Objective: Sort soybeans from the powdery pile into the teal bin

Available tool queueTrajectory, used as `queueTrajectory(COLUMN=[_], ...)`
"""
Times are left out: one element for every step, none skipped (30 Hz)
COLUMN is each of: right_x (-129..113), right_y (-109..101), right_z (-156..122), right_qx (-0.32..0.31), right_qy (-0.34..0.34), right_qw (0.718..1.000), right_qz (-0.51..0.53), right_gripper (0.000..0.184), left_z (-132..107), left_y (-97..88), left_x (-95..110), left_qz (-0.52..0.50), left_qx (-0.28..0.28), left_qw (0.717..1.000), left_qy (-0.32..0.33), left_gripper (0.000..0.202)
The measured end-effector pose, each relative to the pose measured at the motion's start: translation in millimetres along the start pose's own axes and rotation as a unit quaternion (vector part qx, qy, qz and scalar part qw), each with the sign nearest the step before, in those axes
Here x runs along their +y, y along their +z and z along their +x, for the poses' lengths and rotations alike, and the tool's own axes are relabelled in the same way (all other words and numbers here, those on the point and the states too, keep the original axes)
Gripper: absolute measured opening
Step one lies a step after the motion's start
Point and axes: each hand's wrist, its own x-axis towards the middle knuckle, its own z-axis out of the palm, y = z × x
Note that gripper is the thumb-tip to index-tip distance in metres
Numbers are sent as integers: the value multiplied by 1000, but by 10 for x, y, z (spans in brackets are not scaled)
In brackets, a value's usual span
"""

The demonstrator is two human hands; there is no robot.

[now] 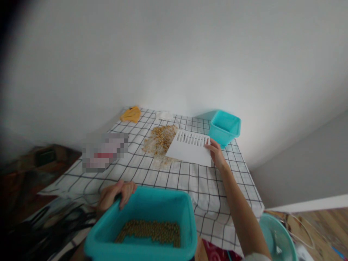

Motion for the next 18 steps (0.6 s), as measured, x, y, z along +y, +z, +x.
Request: queueTrajectory(right_x=[4, 10, 18, 27, 37, 46, 54, 61, 65, 66, 66, 65, 63, 61, 59, 59, 60, 62], right_y=[2, 4, 4, 2, -1, -6, -11, -16, -20, -23, -23, -22, -20, -18, -15, -13, -13, -13], right_z=[1, 3, 7, 11, 14, 17, 20, 21, 22, 22, 21, 21, 20, 19, 18, 18, 18, 18], right_qx=[-13, -27, -38, -46, -50, -49, -45, -40, -37, -36, -38, -41, -45, -46, -45, -43, -42, -42], right_qy=[6, 10, 14, 15, 16, 16, 14, 13, 13, 14, 16, 17, 19, 19, 20, 21, 22, 22], right_qw=[1000, 1000, 999, 999, 999, 999, 999, 999, 999, 999, 999, 999, 999, 999, 999, 999, 999, 999], right_qz=[-4, -8, -10, -10, -10, -8, -6, -6, -6, -7, -8, -8, -8, -9, -10, -13, -16, -19], right_gripper=[32, 33, 33, 34, 34, 35, 35, 36, 36, 36, 35, 34, 34, 33, 32, 32, 31, 31], left_z=[-4, -7, -8, -9, -10, -12, -14, -19, -25, -33, -43, -56, -69, -84, -98, -110, -121, -128], left_y=[-16, -28, -36, -40, -40, -38, -34, -29, -25, -22, -20, -20, -21, -23, -26, -28, -30, -31], left_x=[-22, -39, -51, -60, -65, -68, -71, -75, -80, -86, -93, -100, -105, -107, -106, -101, -92, -82], left_qz=[-11, -23, -33, -39, -42, -44, -47, -50, -55, -61, -67, -70, -71, -70, -69, -66, -64, -61], left_qx=[-6, -12, -15, -19, -17, -17, -20, -23, -23, -23, -19, -18, -14, -11, -8, -6, -5, -7], left_qw=[1000, 1000, 999, 999, 999, 999, 999, 998, 998, 997, 997, 996, 996, 995, 995, 995, 995, 996], left_qy=[4, 8, 10, 10, 11, 14, 18, 23, 29, 35, 44, 52, 60, 65, 69, 71, 72, 72], left_gripper=[66, 67, 66, 66, 66, 66, 66, 66, 66, 65, 65, 65, 65, 66, 66, 66, 66, 66])
